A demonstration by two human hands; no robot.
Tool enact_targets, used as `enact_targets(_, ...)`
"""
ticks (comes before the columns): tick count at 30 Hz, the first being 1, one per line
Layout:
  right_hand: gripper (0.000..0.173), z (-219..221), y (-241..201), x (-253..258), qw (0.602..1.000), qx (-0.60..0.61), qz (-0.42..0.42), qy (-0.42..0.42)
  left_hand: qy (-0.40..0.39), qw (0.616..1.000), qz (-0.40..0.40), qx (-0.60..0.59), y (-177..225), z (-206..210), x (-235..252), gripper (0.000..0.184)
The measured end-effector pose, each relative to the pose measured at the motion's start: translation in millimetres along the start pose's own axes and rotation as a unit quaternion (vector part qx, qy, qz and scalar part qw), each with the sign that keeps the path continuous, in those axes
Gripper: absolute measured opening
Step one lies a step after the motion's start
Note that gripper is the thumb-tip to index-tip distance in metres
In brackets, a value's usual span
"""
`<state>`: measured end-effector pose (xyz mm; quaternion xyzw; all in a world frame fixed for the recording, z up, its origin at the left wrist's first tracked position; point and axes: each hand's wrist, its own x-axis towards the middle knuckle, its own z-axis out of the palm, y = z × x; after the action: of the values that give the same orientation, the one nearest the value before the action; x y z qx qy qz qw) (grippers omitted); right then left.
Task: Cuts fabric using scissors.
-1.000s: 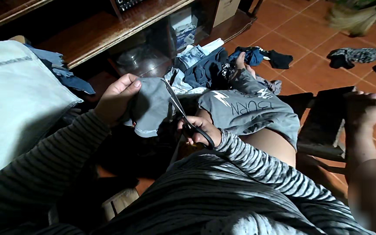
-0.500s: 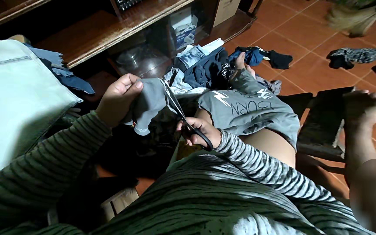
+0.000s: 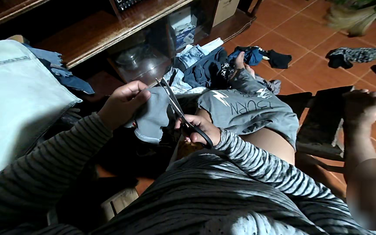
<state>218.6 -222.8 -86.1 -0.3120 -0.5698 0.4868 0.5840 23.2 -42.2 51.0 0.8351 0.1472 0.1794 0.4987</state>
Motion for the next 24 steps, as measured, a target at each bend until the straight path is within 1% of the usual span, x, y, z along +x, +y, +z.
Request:
enact_targets(2, 0.053, -0.7, -1.0, -0.4, 1.000, -0.004, 0.008, 0.011, -0.012, 1.000, 0.015, 0.014, -1.1, -1.5, 0.1, 0.015)
enact_targets(5, 0.048, -2.1, -1.5, -2.3, 1.000, -0.011, 0.012, 0.013, -0.014, 1.000, 0.012, 0.023, 0.7, -2.9, 0.7, 0.015)
enact_targets(8, 0.047, -3.5, -0.6, -4.9, 0.999, -0.017, 0.022, 0.016, -0.020, 0.999, 0.008, 0.023, -1.1, -6.3, 1.8, 0.014)
enact_targets(10, 0.047, -4.7, -0.6, -6.7, 0.999, -0.010, 0.032, 0.021, -0.052, 0.998, -0.011, 0.020, -1.6, -11.7, 2.8, 0.009)
enact_targets(11, 0.047, -5.5, -0.6, -7.8, 0.999, -0.008, 0.034, 0.024, -0.079, 0.996, -0.037, 0.024, -1.1, -16.0, 3.4, 0.006)
enact_targets(13, 0.048, -7.4, -0.9, -9.4, 0.999, -0.005, 0.036, 0.029, -0.140, 0.979, -0.130, 0.067, 2.3, -25.3, 5.4, 0.003)
enact_targets(15, 0.047, -9.6, -0.9, -10.3, 0.999, -0.002, 0.040, 0.031, -0.199, 0.938, -0.227, 0.171, 2.0, -32.4, 9.4, 0.011)
enact_targets(16, 0.046, -10.0, -0.9, -10.9, 0.998, -0.001, 0.044, 0.034, -0.226, 0.914, -0.260, 0.217, -1.0, -35.0, 11.3, 0.017)
enact_targets(17, 0.046, -10.1, -0.9, -11.6, 0.998, -0.001, 0.048, 0.037, -0.241, 0.897, -0.280, 0.242, -3.5, -37.1, 12.6, 0.021)
enact_targets(18, 0.046, -9.9, -1.0, -12.3, 0.998, 0.001, 0.053, 0.040, -0.236, 0.898, -0.283, 0.243, -3.7, -38.4, 12.7, 0.022)
enact_targets(19, 0.045, -10.0, -0.6, -12.9, 0.997, 0.001, 0.058, 0.042, -0.208, 0.918, -0.262, 0.213, -3.6, -39.8, 11.2, 0.017)
enact_targets(20, 0.045, -10.0, 0.2, -13.5, 0.997, 0.000, 0.061, 0.043, -0.166, 0.950, -0.219, 0.150, -4.0, -41.5, 8.4, 0.011)
enact_targets(21, 0.045, -9.9, 1.3, -14.0, 0.997, 0.000, 0.062, 0.045, -0.120, 0.978, -0.164, 0.051, -8.1, -41.9, 5.7, 0.005)
enact_targets(22, 0.045, -9.8, 2.4, -14.1, 0.997, 0.001, 0.063, 0.045, -0.082, 0.989, -0.117, -0.046, -12.6, -40.6, 5.4, 0.007)
enact_targets(23, 0.045, -9.5, 3.3, -14.1, 0.997, 0.002, 0.063, 0.042, -0.055, 0.989, -0.080, -0.110, -13.6, -38.3, 6.1, 0.010)
enact_targets(24, 0.046, -8.8, 4.0, -14.0, 0.997, 0.001, 0.061, 0.037, -0.038, 0.987, -0.053, -0.147, -13.7, -36.1, 6.6, 0.012)
